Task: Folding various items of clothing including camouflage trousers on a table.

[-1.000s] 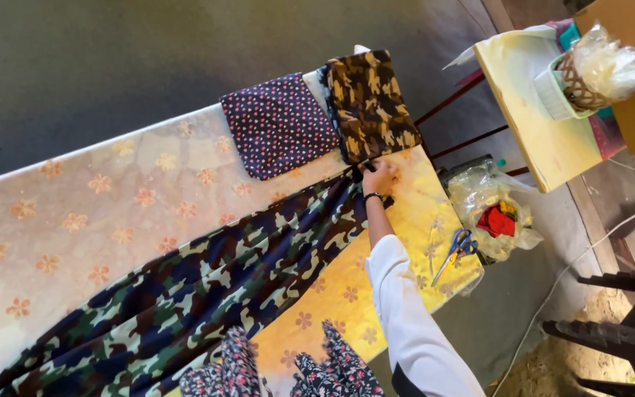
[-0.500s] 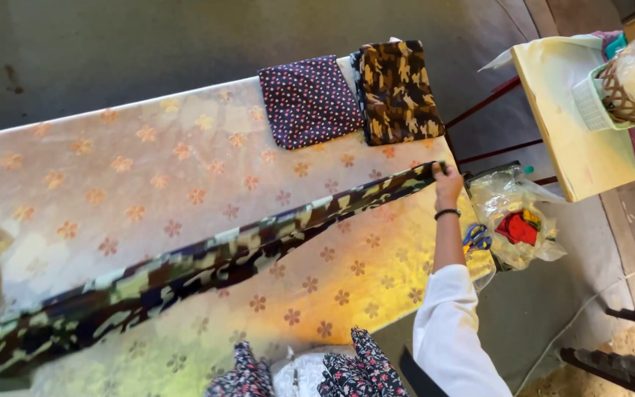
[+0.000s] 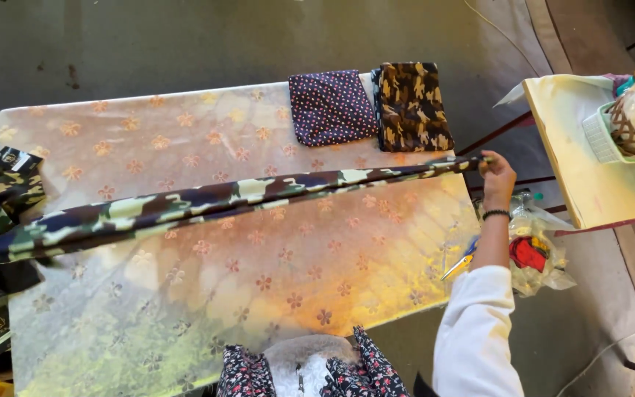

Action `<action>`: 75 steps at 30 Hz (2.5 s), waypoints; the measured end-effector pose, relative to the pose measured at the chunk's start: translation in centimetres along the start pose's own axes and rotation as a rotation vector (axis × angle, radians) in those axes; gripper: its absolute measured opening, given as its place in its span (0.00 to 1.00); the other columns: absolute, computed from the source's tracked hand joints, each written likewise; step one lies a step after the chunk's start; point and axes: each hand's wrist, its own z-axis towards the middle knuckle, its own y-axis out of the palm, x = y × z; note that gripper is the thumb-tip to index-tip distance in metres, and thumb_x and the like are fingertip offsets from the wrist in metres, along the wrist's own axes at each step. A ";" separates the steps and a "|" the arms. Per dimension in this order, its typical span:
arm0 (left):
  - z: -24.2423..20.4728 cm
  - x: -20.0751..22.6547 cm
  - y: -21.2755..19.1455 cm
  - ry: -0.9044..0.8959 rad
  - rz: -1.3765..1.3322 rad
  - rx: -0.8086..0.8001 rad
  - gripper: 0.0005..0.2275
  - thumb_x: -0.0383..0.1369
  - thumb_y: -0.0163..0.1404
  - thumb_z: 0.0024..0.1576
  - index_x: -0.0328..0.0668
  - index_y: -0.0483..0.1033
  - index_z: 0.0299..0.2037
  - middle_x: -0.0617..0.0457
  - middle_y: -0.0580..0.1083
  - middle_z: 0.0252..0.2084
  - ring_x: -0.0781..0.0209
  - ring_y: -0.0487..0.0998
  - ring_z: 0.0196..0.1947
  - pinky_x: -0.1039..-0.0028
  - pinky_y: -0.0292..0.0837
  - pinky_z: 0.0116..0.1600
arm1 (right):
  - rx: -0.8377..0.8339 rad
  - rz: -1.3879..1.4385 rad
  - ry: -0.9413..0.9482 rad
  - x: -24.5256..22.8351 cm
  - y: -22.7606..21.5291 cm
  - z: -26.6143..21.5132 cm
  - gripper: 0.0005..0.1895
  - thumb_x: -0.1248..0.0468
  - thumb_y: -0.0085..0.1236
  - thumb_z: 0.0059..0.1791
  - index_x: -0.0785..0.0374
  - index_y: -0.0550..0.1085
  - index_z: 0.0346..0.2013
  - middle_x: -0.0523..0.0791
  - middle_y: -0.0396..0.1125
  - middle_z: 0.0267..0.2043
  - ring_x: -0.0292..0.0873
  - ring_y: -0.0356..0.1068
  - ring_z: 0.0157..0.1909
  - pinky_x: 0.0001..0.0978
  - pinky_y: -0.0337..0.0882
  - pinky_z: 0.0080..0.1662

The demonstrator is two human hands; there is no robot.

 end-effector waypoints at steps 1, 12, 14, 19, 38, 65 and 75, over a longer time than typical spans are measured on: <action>-2.3 0.4 0.7 -0.002 -0.002 -0.003 0.04 0.22 0.40 0.79 0.35 0.69 0.53 0.49 0.71 0.45 0.62 0.73 0.45 0.77 0.70 0.57 | 0.001 -0.003 0.003 1.7 -1.0 -1.3 0.12 0.77 0.54 0.52 0.65 0.76 0.48 0.36 0.71 0.42 0.29 0.67 0.41 0.20 0.68 0.44; -16.2 7.6 20.1 -0.803 0.101 0.848 0.01 0.25 0.55 0.62 0.37 0.77 0.39 0.51 0.73 0.41 0.59 0.80 0.34 0.64 0.81 0.38 | 0.529 -0.463 0.176 29.4 -5.7 -17.2 0.12 0.75 0.52 0.48 0.62 0.81 0.38 0.45 0.76 0.35 0.38 0.73 0.35 0.29 0.71 0.36; -14.6 10.6 22.5 -1.018 -0.142 0.977 0.06 0.30 0.58 0.61 0.34 0.75 0.38 0.51 0.75 0.38 0.61 0.82 0.30 0.65 0.82 0.35 | 0.551 -0.389 0.305 27.2 -3.0 -17.8 0.05 0.69 0.54 0.50 0.64 0.78 0.35 0.46 0.73 0.31 0.41 0.72 0.28 0.31 0.70 0.29; -10.5 14.1 23.6 -1.506 -0.698 1.148 0.23 0.45 0.69 0.58 0.32 0.72 0.43 0.54 0.69 0.31 0.62 0.58 0.22 0.71 0.65 0.22 | 0.561 -0.010 0.652 16.0 5.8 -17.3 0.18 0.58 0.68 0.49 0.67 0.73 0.26 0.47 0.69 0.23 0.42 0.70 0.20 0.32 0.70 0.21; -16.0 19.4 25.7 -1.008 0.376 0.898 0.22 0.20 0.53 0.56 0.24 0.61 0.60 0.30 0.64 0.57 0.45 0.73 0.49 0.62 0.73 0.51 | 0.655 -0.910 0.260 17.1 4.7 -19.2 0.27 0.67 0.72 0.40 0.68 0.72 0.51 0.53 0.70 0.47 0.55 0.70 0.46 0.50 0.70 0.42; -13.3 15.0 24.4 -0.896 0.959 0.523 0.30 0.55 0.38 0.70 0.45 0.57 0.76 0.47 0.56 0.76 0.37 0.55 0.72 0.38 0.52 0.65 | -0.196 -1.223 -0.158 13.1 17.4 -24.4 0.33 0.42 0.30 0.60 0.47 0.54 0.78 0.44 0.36 0.85 0.51 0.37 0.82 0.64 0.40 0.69; -16.1 11.1 17.6 -1.155 0.445 0.313 0.29 0.59 0.41 0.60 0.56 0.68 0.66 0.50 0.66 0.68 0.36 0.63 0.64 0.37 0.62 0.55 | -0.201 -1.296 0.075 13.3 19.1 -24.4 0.31 0.47 0.32 0.60 0.47 0.51 0.79 0.45 0.34 0.84 0.53 0.32 0.82 0.72 0.40 0.65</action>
